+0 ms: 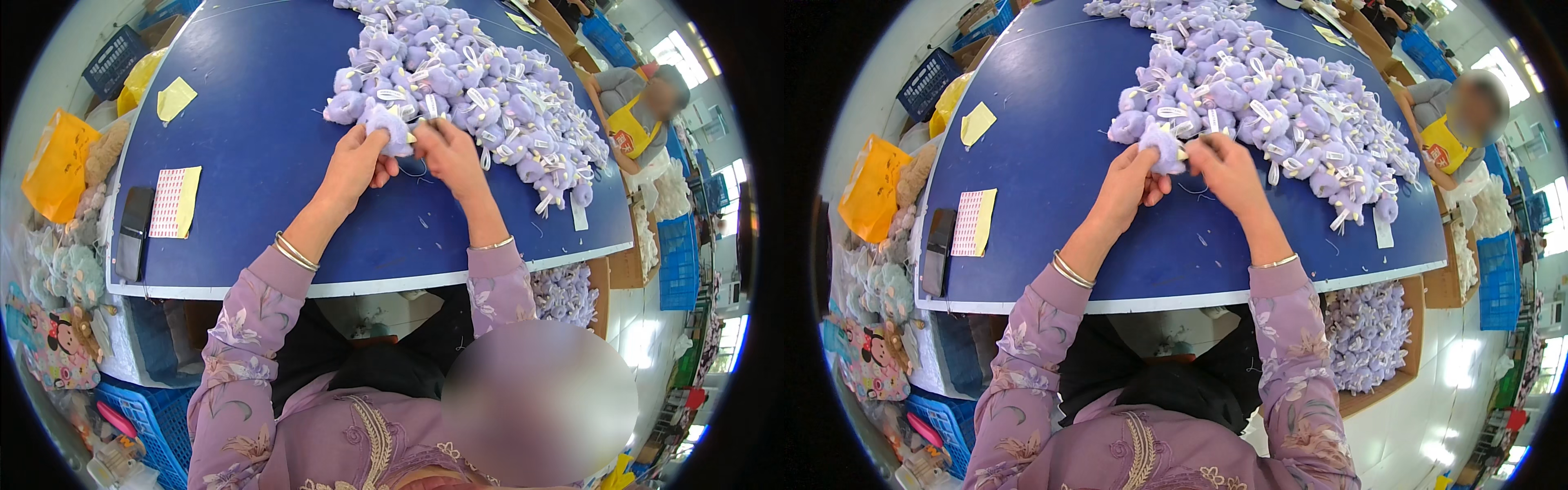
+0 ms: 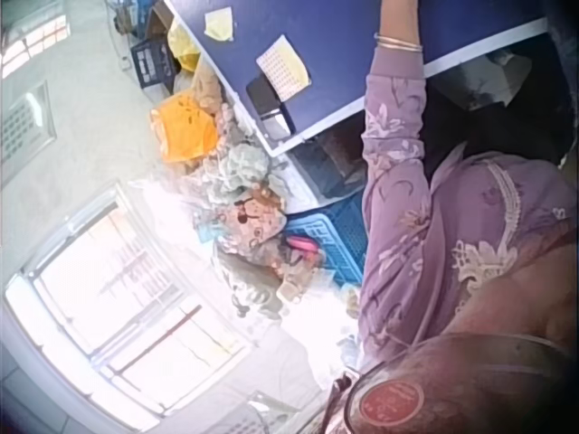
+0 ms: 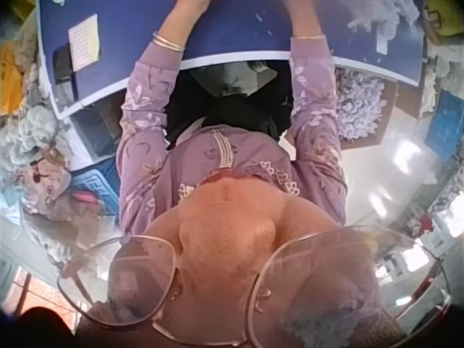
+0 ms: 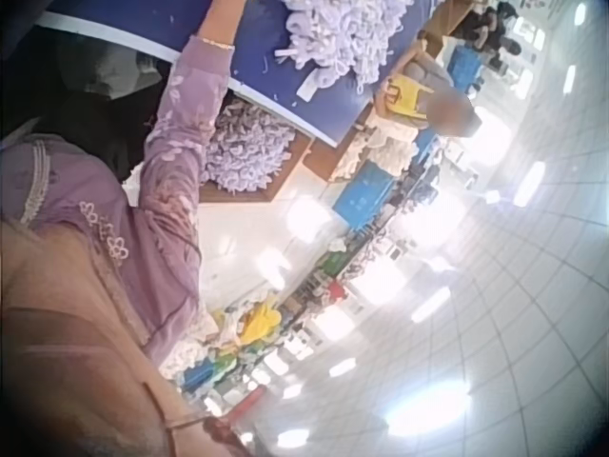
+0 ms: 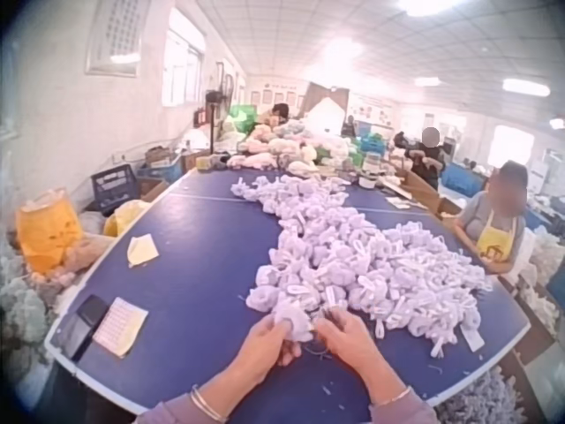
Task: The person trims loose threads and excess fabric from small purple plush toys using scissors. They handle the toys one at a time, cutting stray fibers and then placing the finished items into a cardboard box.
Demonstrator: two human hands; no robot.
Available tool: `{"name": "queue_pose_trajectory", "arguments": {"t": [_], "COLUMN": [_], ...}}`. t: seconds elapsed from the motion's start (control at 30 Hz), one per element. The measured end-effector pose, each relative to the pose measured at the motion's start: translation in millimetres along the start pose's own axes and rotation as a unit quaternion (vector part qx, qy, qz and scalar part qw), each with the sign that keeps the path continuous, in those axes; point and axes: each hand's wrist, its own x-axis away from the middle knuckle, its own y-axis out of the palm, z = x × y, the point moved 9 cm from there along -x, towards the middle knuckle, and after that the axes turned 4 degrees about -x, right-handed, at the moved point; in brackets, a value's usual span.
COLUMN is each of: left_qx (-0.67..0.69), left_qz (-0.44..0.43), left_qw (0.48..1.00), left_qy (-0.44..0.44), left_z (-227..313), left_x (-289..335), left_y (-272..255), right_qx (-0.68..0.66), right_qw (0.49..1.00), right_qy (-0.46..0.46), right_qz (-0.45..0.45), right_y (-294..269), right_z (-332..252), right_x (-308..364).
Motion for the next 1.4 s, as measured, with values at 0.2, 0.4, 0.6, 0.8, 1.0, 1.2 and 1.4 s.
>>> {"name": "queue_pose_trajectory", "arguments": {"t": [0.2,0.4,0.6,0.8,1.0,1.2,1.4], "left_qx": [-0.085,-0.057,-0.315,-0.54,-0.606,-0.399,-0.34], "left_qz": [0.031,0.047,0.177,0.127,0.081,0.084,0.046], "left_qw": [0.995,0.991,0.876,0.776,0.754,0.889,0.928], "left_qy": [0.037,0.114,0.319,0.3,0.238,0.207,0.145], "left_z": [8,32,81,49,45,45,38], "left_x": [3,7,-11,-24,-21,-8,-1], "left_y": [0,-5,-58,-22,-4,-24,-18], "right_qx": [-0.05,-0.167,-0.507,-0.21,0.02,0.039,0.063], "right_qw": [0.992,0.986,0.784,0.971,1.0,0.999,0.992], "right_qy": [0.05,0.01,-0.307,-0.099,-0.014,0.006,-0.065], "right_qz": [-0.102,-0.012,-0.181,0.058,0.019,-0.024,-0.09], "right_y": [17,-21,-106,-65,-15,-6,27], "right_z": [12,-9,-131,-46,0,8,-7], "right_x": [4,10,66,-20,-29,-23,-9]}}
